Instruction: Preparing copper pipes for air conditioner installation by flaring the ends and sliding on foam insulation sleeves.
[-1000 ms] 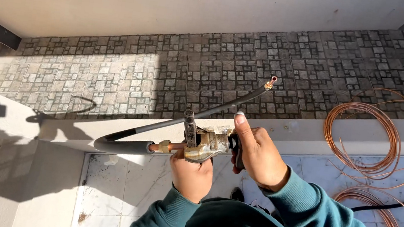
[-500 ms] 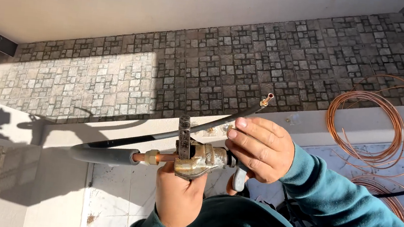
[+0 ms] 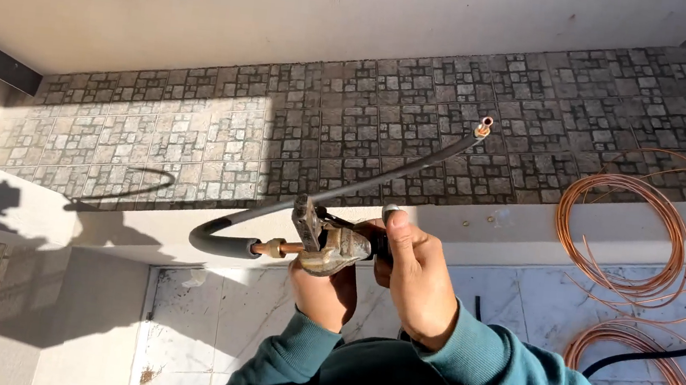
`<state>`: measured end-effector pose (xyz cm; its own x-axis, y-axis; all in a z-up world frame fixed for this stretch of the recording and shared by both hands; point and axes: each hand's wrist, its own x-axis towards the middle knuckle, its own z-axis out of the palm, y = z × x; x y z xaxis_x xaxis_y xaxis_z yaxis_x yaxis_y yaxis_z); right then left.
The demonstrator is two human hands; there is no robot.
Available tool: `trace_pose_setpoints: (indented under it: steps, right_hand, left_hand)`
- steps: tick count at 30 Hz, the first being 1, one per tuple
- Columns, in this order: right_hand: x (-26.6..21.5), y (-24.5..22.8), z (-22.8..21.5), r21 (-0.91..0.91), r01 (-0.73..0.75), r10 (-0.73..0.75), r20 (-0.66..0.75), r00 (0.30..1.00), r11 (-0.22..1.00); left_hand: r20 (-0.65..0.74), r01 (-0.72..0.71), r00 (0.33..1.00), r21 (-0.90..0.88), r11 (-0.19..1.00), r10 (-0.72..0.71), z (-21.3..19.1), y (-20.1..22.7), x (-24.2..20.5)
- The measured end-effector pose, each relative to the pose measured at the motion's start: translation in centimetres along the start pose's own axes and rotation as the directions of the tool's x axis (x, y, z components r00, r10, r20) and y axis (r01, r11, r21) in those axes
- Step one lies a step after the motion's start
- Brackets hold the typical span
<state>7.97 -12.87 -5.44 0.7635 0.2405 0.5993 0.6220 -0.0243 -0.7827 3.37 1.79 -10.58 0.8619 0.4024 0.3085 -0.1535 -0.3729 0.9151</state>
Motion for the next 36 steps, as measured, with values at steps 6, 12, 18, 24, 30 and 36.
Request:
trace_pose_setpoints:
  steps: [6, 12, 18, 24, 30, 36]
  right_hand:
    - [-2.3, 3.0, -1.8, 0.477, -0.834, 0.831, 0.317, 0.458, 0.278]
    - [0.7, -1.6, -2.6, 0.159, -0.373, 0.345, 0.182, 0.921, 0.914]
    - [2.7, -3.0, -1.2, 0.046, -0.235, 0.222, 0.199, 0.955, 0.971]
    - [9.7, -1.6, -1.5, 0.047, 0.933, -0.87, 0.38, 0.314, 0.357]
    - [10.0, -3.7, -3.0, 0.265, 0.95, -0.861, 0.508, 0.009, 0.166]
    - [-0.4, -1.5, -5.8, 0.104, -0.601, 0.434, 0.595, 0.677, 0.793]
  left_hand:
    - [0.161, -0.38, 0.923, 0.251, 0.89, 0.349, -0.9, -0.2, -0.3]
    - [0.235, -0.239, 0.956, 0.28, 0.93, 0.174, -3.9, 8.0, -1.8]
    - [0.141, -0.076, 0.983, -0.254, 0.964, 0.115, -5.7, 5.0, -4.1]
    - [0.186, 0.671, 0.683, -0.541, 0.507, -0.706, -5.9, 6.4, -3.9]
    - [0.258, 0.79, 0.456, -0.557, 0.255, -0.852, -5.0, 5.4, -3.8]
    - [0.385, 0.552, 0.833, -0.625, 0.552, -0.397, -5.3, 1.5, -6.6]
